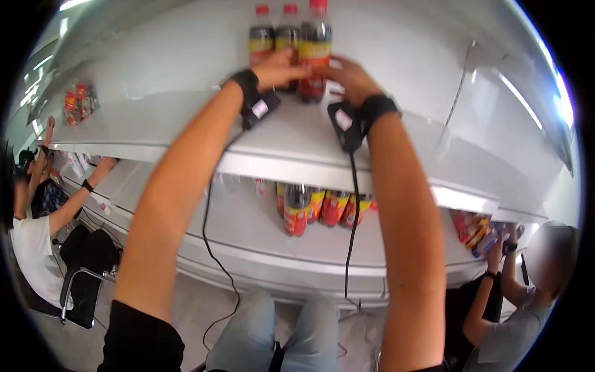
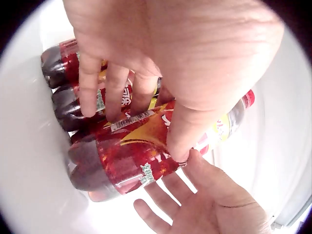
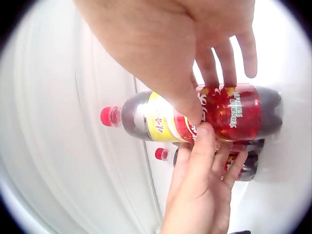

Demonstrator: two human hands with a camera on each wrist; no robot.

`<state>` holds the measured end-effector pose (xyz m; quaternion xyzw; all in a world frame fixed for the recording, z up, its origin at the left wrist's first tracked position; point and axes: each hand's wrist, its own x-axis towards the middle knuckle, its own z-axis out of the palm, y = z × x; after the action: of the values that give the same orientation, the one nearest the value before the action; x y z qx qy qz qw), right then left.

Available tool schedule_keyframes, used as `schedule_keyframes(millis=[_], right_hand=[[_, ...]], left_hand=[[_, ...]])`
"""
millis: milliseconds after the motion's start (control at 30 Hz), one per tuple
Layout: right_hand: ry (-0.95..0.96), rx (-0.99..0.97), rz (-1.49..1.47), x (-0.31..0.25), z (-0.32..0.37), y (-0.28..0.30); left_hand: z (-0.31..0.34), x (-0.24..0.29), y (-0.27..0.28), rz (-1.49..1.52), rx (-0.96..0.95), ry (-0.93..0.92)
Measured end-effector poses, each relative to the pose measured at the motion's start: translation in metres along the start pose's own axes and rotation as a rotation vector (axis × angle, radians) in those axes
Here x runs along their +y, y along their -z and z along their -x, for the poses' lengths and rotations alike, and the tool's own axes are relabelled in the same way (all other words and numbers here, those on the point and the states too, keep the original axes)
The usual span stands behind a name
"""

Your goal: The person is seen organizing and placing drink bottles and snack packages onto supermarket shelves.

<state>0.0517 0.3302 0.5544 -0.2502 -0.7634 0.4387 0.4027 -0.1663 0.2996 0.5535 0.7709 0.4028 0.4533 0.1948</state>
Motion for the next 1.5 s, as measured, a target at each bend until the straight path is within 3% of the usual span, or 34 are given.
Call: schedule_keyframes(millis=[67, 133, 200, 267, 400, 600, 667, 733, 900, 1000, 1100, 1200, 1300, 1500], right_hand=[[-0.048, 0.06, 0.016, -0.008, 0.006, -0.006], [-0.153, 0.052, -0.111, -0.015, 0.019, -0.007], [-0.162, 0.011, -0.077, -0.027, 0.03, -0.006], [-0.287, -0.017, -0.019, -0.051, 0.045, -0.01], [-0.19, -0.019, -0.013, -0.086, 0.103, -0.023], [0.097, 0.002, 0.093, -0.109, 0.22, -0.035], [0.187, 0.001, 0.124, -0.102, 0.263, -0.046], [0.281, 0.009, 0.179, -0.085, 0.3, -0.058], [0.212, 0.049, 0.317, -0.013, 0.343, -0.072], [0.145, 0.112, 0.314, 0.052, 0.344, -0.073], [0.11, 0.191, 0.239, 0.121, 0.332, -0.074], [0.111, 0.39, 0.111, 0.17, 0.328, -0.088], [0.06, 0.461, 0.067, 0.196, 0.324, -0.098], [0.015, 0.358, 0.013, 0.212, 0.319, -0.082]], left_hand=[[0.008, 0.009, -0.003, -0.12, 0.079, 0.08], [0.016, 0.02, -0.008, 0.103, 0.059, 0.137], [0.012, 0.011, -0.009, 0.14, 0.089, 0.201], [0.04, 0.062, -0.009, 0.214, 0.037, 0.345], [0.096, 0.139, -0.027, 0.26, 0.067, 0.332], [0.196, 0.188, -0.078, 0.267, 0.093, 0.114], [0.237, 0.194, -0.103, 0.431, 0.032, 0.059], [0.271, 0.183, -0.127, 0.482, -0.03, 0.027], [0.309, 0.132, -0.17, 0.31, -0.131, 0.104], [0.303, 0.078, -0.2, 0.381, -0.154, 0.176], [0.29, 0.028, -0.235, 0.371, -0.005, 0.082], [0.28, -0.017, -0.265, 0.334, 0.094, 0.058], [0.278, -0.046, -0.286, 0.322, 0.159, 0.057], [0.279, -0.06, -0.277, 0.246, 0.11, 0.071]])
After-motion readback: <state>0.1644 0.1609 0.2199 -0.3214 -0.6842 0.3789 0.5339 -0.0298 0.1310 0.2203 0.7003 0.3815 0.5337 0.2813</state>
